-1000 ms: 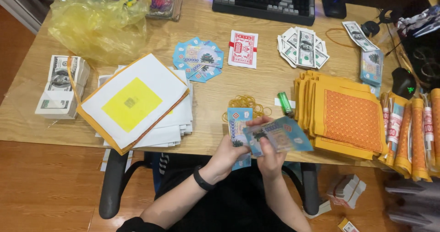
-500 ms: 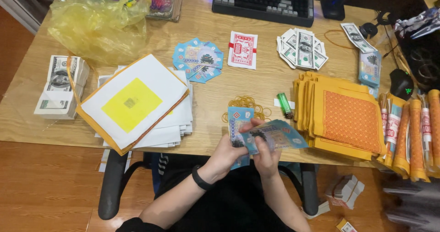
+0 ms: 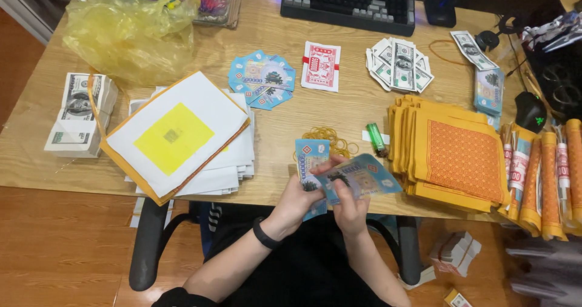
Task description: Sorting and counting ritual paper money into organized stacks on a desk.
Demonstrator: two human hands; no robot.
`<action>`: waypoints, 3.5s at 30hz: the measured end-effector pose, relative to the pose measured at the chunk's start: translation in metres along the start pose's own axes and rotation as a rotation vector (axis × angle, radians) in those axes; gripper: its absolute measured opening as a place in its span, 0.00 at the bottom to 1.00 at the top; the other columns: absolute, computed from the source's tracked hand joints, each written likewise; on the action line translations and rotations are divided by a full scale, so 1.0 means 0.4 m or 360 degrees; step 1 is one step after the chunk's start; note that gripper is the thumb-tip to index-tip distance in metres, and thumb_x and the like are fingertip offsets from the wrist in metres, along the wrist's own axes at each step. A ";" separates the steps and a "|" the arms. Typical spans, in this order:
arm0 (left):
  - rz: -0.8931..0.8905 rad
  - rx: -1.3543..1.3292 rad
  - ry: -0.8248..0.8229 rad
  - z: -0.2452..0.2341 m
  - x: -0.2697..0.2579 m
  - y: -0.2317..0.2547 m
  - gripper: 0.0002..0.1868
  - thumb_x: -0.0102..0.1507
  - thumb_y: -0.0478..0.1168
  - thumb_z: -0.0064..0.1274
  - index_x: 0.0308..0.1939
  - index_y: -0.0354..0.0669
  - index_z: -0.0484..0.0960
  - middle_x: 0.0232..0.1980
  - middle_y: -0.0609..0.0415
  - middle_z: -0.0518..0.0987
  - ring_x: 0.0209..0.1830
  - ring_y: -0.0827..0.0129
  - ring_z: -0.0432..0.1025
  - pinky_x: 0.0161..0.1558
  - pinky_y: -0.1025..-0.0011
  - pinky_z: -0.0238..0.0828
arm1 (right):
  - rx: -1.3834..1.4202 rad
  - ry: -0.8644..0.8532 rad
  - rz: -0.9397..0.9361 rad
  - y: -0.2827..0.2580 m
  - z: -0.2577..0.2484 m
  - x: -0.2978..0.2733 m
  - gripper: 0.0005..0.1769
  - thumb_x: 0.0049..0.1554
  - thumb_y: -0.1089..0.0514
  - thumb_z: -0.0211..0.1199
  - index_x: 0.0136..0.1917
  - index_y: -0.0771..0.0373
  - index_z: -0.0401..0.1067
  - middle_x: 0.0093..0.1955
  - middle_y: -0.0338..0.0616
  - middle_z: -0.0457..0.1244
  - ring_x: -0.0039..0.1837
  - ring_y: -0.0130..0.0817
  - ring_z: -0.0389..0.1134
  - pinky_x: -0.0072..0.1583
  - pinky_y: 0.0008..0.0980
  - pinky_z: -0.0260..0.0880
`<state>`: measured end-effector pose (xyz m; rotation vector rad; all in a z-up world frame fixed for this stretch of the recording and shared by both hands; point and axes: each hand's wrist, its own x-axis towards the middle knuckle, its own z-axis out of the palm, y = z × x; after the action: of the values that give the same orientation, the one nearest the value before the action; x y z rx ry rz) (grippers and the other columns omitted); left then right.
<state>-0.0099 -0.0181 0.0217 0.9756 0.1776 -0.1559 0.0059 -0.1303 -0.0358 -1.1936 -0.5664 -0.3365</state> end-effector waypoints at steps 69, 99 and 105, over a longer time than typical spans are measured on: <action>-0.0300 -0.0501 -0.0019 -0.089 0.086 -0.132 0.12 0.63 0.34 0.45 0.46 0.26 0.75 0.38 0.41 0.79 0.32 0.61 0.76 0.37 0.64 0.80 | -0.2037 -0.1894 0.1360 0.210 0.108 0.814 0.09 0.54 0.54 0.49 0.39 0.61 0.64 0.29 0.45 0.58 0.32 0.34 0.56 0.35 0.36 0.54; -0.0032 -0.0365 0.0040 -0.125 0.102 -0.086 0.16 0.59 0.35 0.60 0.45 0.26 0.75 0.39 0.36 0.81 0.35 0.59 0.78 0.36 0.60 0.79 | -0.1640 -0.1015 0.0754 -0.003 0.016 0.500 0.17 0.59 0.58 0.57 0.61 0.58 0.71 0.49 0.47 0.68 0.41 0.40 0.70 0.44 0.37 0.67; -0.0011 -0.0280 0.0038 -0.118 0.088 -0.125 0.17 0.57 0.36 0.63 0.45 0.30 0.76 0.39 0.40 0.82 0.36 0.64 0.78 0.37 0.62 0.79 | -0.1000 -0.0528 0.0785 -0.043 -0.078 0.218 0.14 0.61 0.61 0.53 0.58 0.67 0.72 0.43 0.51 0.69 0.39 0.35 0.70 0.43 0.32 0.71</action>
<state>0.0101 -0.0082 -0.0521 0.8020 0.2127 -0.1327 0.0752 -0.1613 0.0201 -1.9672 -0.4373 0.1278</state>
